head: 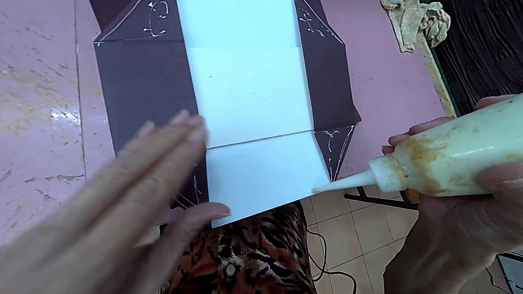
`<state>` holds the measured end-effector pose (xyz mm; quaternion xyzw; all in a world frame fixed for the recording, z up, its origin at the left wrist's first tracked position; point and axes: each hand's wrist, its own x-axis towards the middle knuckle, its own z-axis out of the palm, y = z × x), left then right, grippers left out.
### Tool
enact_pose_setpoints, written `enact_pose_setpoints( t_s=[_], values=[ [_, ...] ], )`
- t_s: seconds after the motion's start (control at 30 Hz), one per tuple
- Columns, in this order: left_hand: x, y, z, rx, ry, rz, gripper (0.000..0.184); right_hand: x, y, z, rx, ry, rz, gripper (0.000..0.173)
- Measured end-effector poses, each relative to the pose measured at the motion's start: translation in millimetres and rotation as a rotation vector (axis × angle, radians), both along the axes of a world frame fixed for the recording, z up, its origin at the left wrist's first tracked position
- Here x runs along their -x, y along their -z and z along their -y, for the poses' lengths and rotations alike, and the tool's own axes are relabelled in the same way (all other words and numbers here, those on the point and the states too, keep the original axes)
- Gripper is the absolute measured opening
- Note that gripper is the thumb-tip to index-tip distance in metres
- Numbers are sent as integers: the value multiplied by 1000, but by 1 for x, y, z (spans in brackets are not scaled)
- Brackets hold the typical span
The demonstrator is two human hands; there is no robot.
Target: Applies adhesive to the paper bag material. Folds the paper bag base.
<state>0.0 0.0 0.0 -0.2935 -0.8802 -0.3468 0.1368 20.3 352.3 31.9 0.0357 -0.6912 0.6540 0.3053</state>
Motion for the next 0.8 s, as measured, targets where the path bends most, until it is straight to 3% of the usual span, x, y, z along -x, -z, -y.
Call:
enact_pose_setpoints(
  t_s=[0.13,0.33,0.8],
  values=[
    [20,32,46,-63,6,-27,84,3,3,9,-1,-46,-16,92],
    [36,41,41,-158,-37,13,120,11,3,25,-33,-177,-30,94],
    [36,27,28,-234,1,91,128,26,3,66,-73,-379,29,85]
  ],
)
